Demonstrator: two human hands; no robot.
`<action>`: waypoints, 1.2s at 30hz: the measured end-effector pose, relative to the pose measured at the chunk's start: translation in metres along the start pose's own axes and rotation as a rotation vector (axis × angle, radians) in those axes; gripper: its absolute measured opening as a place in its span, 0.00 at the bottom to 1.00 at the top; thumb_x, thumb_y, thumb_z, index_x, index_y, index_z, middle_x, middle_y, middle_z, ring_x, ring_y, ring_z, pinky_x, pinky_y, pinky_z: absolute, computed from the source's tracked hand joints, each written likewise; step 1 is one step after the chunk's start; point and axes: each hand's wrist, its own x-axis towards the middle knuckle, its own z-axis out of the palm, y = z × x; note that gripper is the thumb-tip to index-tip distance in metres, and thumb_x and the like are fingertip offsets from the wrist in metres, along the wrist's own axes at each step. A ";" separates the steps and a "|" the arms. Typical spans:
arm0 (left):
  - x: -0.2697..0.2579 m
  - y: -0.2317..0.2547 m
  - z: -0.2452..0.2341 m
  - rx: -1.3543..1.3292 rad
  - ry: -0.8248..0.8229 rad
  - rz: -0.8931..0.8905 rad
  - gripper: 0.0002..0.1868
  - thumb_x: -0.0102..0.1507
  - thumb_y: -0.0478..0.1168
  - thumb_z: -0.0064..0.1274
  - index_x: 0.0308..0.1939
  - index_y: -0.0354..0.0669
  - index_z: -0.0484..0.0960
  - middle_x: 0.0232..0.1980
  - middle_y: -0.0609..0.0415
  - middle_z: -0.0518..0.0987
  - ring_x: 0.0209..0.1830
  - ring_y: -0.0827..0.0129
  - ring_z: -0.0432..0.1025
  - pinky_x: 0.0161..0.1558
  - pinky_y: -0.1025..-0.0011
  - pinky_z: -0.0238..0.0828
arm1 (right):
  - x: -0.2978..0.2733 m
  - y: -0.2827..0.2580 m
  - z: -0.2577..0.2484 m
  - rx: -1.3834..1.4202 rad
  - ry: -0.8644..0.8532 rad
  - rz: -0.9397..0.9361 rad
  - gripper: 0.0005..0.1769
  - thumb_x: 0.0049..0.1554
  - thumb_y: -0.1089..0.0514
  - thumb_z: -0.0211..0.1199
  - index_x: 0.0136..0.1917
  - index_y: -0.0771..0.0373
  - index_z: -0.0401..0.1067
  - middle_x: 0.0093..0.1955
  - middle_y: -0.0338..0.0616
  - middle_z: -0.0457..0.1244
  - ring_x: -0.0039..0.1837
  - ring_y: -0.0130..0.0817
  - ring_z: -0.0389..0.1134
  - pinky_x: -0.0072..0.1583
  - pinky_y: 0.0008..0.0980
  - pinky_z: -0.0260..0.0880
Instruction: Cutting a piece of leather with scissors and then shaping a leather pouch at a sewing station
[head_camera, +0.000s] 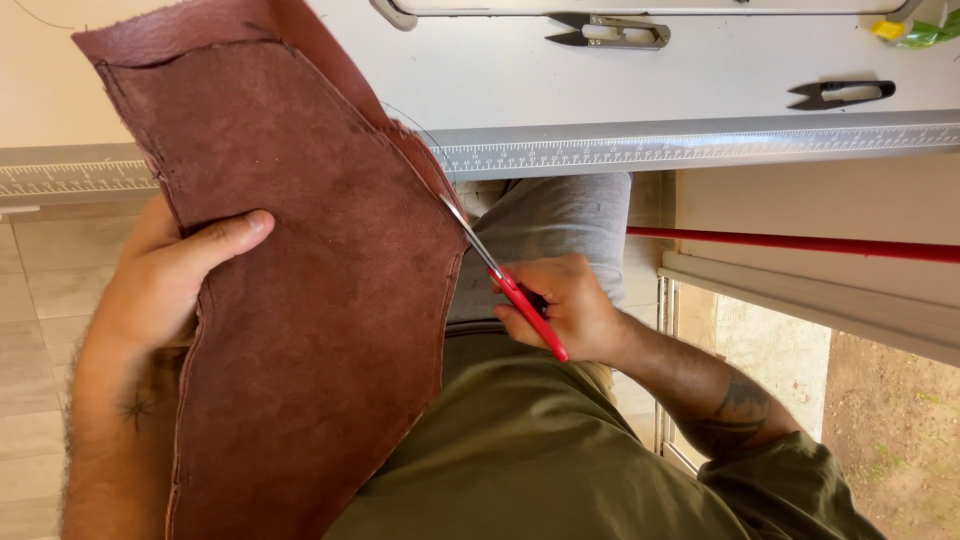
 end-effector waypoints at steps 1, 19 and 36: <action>0.002 -0.005 -0.001 -0.001 -0.001 -0.002 0.22 0.61 0.37 0.52 0.60 0.42 0.78 0.58 0.55 0.81 0.56 0.66 0.76 0.56 0.68 0.72 | 0.000 0.001 0.000 0.000 -0.002 0.002 0.08 0.57 0.56 0.64 0.46 0.62 0.74 0.29 0.35 0.60 0.30 0.29 0.57 0.35 0.28 0.56; 0.010 -0.028 -0.004 0.123 -0.139 0.128 0.19 0.63 0.42 0.51 0.58 0.45 0.79 0.57 0.56 0.82 0.57 0.65 0.77 0.58 0.66 0.73 | 0.009 0.000 0.007 -0.036 -0.026 0.045 0.19 0.56 0.47 0.71 0.52 0.64 0.75 0.32 0.36 0.59 0.31 0.30 0.53 0.37 0.28 0.55; 0.002 -0.024 0.001 0.235 -0.175 0.181 0.19 0.65 0.45 0.49 0.57 0.44 0.78 0.55 0.57 0.82 0.54 0.67 0.77 0.54 0.67 0.73 | 0.020 -0.011 0.009 0.006 0.004 0.065 0.18 0.56 0.48 0.70 0.51 0.63 0.75 0.31 0.33 0.54 0.33 0.26 0.50 0.37 0.27 0.52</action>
